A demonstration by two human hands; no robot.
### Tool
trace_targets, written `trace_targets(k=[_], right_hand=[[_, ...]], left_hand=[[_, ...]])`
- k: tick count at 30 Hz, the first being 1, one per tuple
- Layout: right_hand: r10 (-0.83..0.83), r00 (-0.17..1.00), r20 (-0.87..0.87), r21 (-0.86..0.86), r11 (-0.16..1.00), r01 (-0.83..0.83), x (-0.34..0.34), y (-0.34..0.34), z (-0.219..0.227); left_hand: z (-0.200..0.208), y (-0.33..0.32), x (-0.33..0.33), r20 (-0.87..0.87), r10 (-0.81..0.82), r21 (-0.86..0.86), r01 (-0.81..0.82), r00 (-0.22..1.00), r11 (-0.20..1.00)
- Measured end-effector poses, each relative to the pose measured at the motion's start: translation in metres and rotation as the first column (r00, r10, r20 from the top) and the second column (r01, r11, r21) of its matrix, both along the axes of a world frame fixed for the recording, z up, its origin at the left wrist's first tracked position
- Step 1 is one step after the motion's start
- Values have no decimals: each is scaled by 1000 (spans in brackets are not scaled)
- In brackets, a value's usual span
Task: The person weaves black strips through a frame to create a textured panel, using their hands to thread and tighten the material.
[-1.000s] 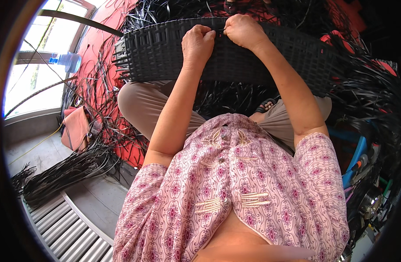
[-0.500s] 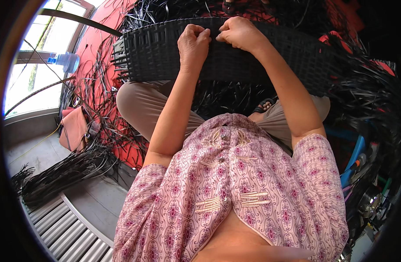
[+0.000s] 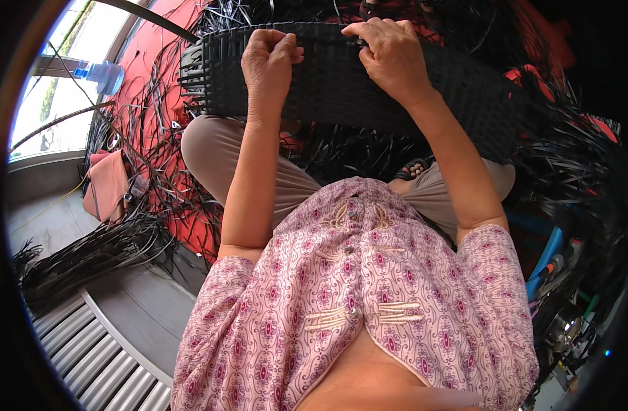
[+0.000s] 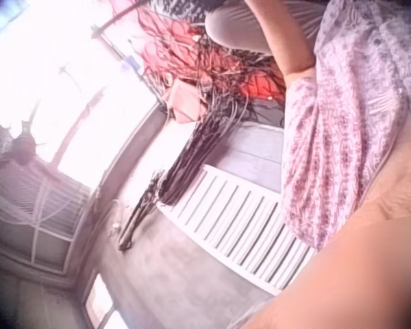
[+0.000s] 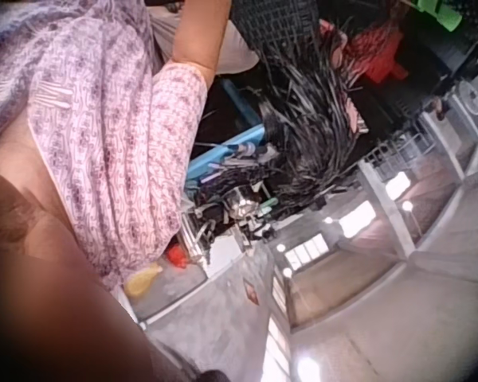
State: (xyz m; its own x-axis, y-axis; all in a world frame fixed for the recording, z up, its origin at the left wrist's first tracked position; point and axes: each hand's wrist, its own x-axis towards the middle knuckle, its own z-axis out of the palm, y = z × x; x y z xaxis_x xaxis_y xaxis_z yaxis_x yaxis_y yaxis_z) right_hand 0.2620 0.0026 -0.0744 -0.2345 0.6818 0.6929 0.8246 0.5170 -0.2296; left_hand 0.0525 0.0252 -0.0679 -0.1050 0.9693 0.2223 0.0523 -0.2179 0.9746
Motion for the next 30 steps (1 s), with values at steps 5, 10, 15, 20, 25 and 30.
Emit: trace_targets(k=[5, 10, 15, 20, 25, 30], right_hand=[[32, 999, -15, -27, 999, -32, -6, 8, -12], [-53, 997, 63, -31, 998, 56, -4, 5, -10], [339, 745, -574, 15, 915, -404, -27, 12, 33], [268, 341, -901, -145, 554, -820, -28, 16, 73], [74, 468, -880, -309, 659, -686, 3, 9, 51], [-62, 509, -859, -394, 714, -579, 9, 0, 26]], left_hand=[[30, 1, -26, -74, 74, 97, -67, 994, 993], [59, -12, -44, -110, 169, 171, -149, 979, 974], [110, -35, -36, -216, 53, 244, 1, 975, 970], [116, -26, -17, -70, -273, 134, 280, 960, 951], [65, -2, -5, -121, -152, 109, 166, 981, 980], [-19, 10, 7, -727, 90, 101, -24, 681, 995]])
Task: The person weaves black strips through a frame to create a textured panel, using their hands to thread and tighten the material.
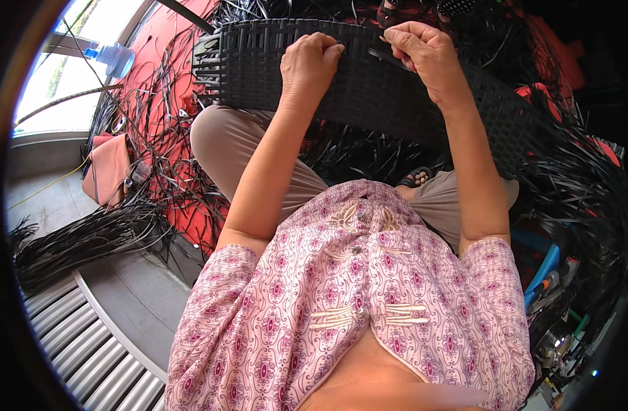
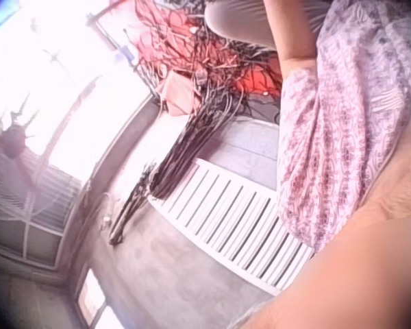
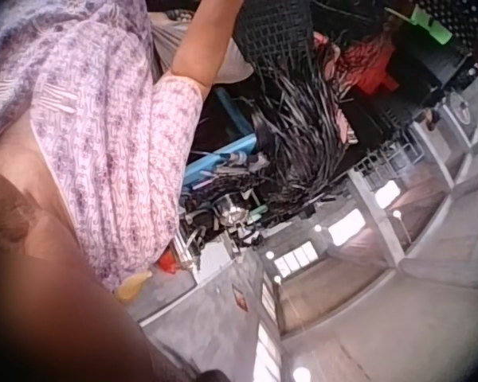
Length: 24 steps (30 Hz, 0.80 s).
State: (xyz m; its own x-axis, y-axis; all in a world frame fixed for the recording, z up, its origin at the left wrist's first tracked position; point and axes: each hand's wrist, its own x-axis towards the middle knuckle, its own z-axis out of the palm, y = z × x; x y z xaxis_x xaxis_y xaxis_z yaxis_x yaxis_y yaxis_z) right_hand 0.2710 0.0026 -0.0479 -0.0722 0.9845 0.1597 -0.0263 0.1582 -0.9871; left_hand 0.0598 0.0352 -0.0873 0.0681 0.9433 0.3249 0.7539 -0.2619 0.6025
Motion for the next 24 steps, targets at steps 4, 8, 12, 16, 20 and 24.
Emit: trace_targets(k=[4, 8, 12, 16, 20, 24], right_hand=[[-39, 999, 37, -68, 997, 41, 1, -4, -6], [-71, 986, 148, -75, 994, 83, -8, 5, -20], [-196, 880, 433, 96, 981, 171, -23, 11, -25], [-361, 693, 624, 293, 930, 221, -33, 22, -36], [-374, 599, 708, 304, 927, 218, -39, 28, -41], [-338, 566, 752, 284, 941, 184, -43, 28, -34]], left_hand=[[-2, -4, 13, -230, 101, 37, -95, 968, 995], [2, 2, 18, -311, 122, 18, -122, 943, 992], [2, 4, 15, -217, 115, -49, -129, 969, 990], [-4, 4, 10, -99, 76, -26, -79, 992, 997], [-11, 3, 7, -44, 40, 46, -38, 998, 998], [-14, 1, 8, -18, 42, 62, -41, 999, 997]])
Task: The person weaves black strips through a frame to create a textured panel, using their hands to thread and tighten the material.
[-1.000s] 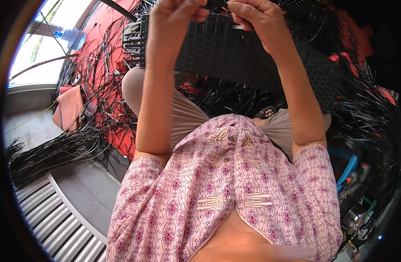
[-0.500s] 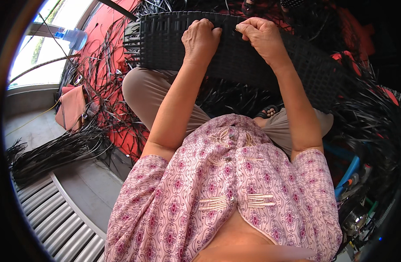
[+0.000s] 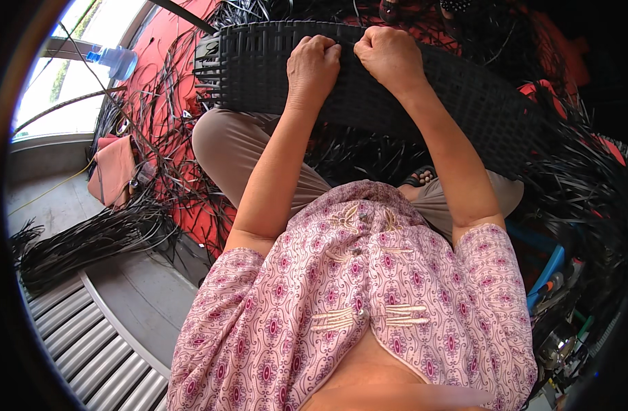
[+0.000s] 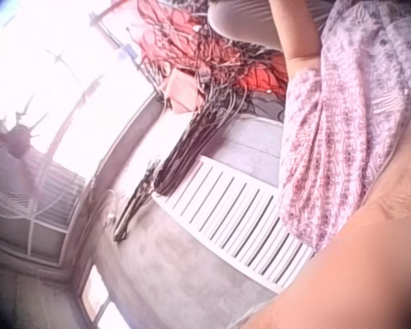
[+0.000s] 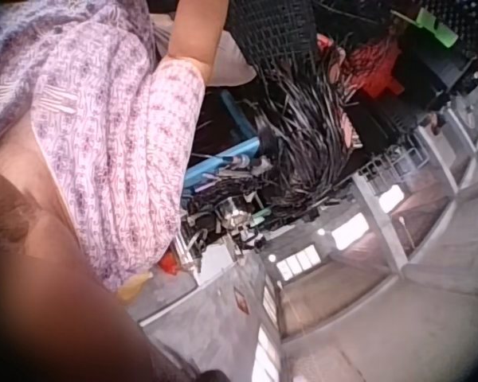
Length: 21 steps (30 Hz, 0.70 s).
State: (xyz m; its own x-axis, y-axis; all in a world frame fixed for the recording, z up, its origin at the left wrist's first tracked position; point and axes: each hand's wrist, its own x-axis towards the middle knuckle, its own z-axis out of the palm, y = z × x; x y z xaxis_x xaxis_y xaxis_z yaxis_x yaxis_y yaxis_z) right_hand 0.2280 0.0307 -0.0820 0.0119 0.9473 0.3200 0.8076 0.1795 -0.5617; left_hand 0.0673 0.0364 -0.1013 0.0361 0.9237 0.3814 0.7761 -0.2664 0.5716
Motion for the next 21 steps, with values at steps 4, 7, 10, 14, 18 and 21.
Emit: trace_targets(k=[4, 7, 10, 14, 18, 21], right_hand=[[18, 997, 81, 8, 1000, -19, -4, 2, 3], [42, 994, 98, -25, 999, -40, -3, 8, 3], [71, 997, -18, -138, 988, -72, 3, 11, 3], [66, 998, -14, -169, 983, -67, -1, 10, 5], [52, 999, 0, -216, 975, -51, -7, 9, 8], [51, 998, 22, -195, 980, -46, -8, 12, -1]], left_hand=[[-3, -1, 1, -8, 7, 20, -7, 1000, 1000], [-5, 0, 1, 0, 12, 28, -12, 1000, 1000], [-6, -1, 1, 6, 13, 45, -14, 1000, 999], [-6, -1, 0, 8, 11, 58, -12, 1000, 998], [-2, -3, 1, 9, 18, 27, -19, 1000, 999], [2, -2, -1, 5, 7, -40, -7, 1000, 999]])
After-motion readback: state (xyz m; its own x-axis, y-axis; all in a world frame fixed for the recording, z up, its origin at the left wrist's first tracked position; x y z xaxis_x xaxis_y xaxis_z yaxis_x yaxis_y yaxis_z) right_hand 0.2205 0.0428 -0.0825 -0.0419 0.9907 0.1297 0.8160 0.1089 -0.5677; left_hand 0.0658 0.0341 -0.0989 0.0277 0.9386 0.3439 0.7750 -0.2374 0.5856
